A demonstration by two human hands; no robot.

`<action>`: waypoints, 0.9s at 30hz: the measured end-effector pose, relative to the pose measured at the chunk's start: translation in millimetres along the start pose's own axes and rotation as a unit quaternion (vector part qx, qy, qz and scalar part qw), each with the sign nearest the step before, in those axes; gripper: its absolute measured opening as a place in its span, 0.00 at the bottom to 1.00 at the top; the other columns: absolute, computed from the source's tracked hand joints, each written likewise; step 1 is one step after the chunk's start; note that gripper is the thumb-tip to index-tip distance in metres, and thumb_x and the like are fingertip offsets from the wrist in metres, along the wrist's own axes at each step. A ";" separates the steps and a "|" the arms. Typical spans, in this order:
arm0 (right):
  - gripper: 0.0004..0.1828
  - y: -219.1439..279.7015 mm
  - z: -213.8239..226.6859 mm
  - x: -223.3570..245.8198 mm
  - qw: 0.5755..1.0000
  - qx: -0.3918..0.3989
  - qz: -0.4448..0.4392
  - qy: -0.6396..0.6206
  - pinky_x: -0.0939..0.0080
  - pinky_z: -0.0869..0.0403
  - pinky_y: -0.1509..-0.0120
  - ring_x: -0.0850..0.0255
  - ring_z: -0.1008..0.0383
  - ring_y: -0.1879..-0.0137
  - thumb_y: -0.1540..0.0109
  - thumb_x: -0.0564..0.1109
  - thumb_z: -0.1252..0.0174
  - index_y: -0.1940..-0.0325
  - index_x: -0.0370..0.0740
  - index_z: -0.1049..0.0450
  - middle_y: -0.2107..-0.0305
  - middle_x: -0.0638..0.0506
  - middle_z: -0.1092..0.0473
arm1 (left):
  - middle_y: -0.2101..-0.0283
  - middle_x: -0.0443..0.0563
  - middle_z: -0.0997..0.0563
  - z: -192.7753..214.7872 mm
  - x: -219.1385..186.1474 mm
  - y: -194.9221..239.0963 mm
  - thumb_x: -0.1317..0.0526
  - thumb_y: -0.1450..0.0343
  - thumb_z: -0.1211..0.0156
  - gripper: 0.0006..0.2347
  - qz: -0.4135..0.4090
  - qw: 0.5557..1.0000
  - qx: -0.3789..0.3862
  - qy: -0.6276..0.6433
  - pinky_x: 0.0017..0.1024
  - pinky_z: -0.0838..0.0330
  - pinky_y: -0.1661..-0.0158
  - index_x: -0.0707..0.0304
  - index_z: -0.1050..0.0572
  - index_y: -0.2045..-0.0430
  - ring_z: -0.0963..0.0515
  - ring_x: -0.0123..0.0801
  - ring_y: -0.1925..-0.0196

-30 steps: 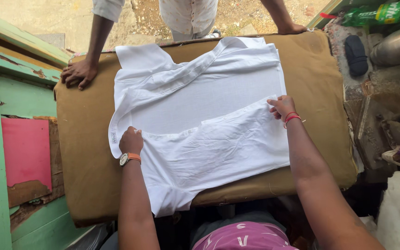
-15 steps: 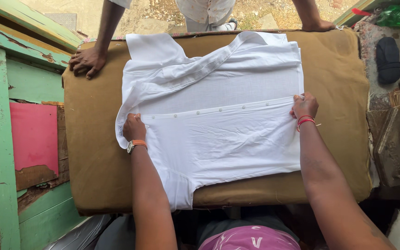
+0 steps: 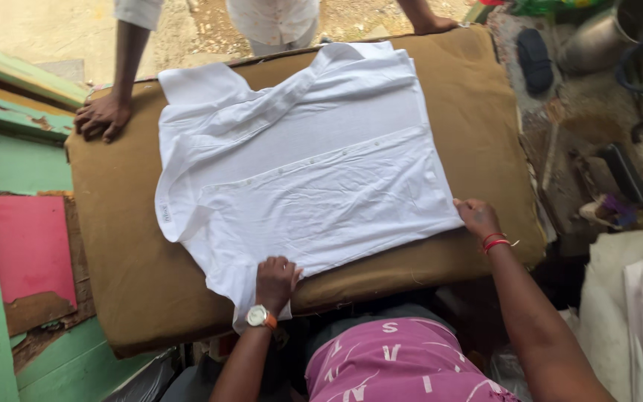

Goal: The person irons a white shirt on a wooden board using a heavy iron, smoothing the fabric with their hands and a cloth. They then fold the shirt neatly on the board.

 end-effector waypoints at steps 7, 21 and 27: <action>0.27 8.2 -20.9 -40.1 0.995 -0.014 0.053 0.085 0.45 0.27 0.58 0.45 0.26 0.65 0.42 0.64 0.35 0.72 0.35 0.21 0.74 0.41 0.26 | 0.65 0.48 0.23 -13.3 -27.5 30.7 0.65 0.37 0.40 0.09 -0.019 0.996 0.038 -0.082 0.38 0.30 0.59 0.57 0.23 0.65 0.24 0.39 0.60; 0.19 39.9 -50.8 -42.6 0.958 -0.125 0.158 0.203 0.45 0.26 0.45 0.46 0.28 0.44 0.40 0.59 0.33 0.59 0.43 0.23 0.55 0.45 0.28 | 0.71 0.49 0.23 -21.9 -16.8 20.1 0.65 0.37 0.41 0.01 -0.120 0.977 0.107 -0.137 0.36 0.30 0.62 0.58 0.26 0.77 0.22 0.38 0.65; 0.18 8.8 -36.6 -60.9 0.995 -0.018 0.085 0.040 0.51 0.26 0.54 0.49 0.23 0.62 0.40 0.57 0.33 0.66 0.37 0.20 0.71 0.43 0.23 | 0.71 0.49 0.23 -14.6 -16.1 24.7 0.64 0.38 0.40 0.01 -0.124 0.981 0.098 -0.115 0.36 0.31 0.60 0.59 0.25 0.80 0.23 0.39 0.64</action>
Point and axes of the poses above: each hand's wrist, its own y-axis away from the middle knuckle, its own z-axis out of the back of the hand, x = y × z, the point moved 1 cm from there along -y, towards the middle knuckle
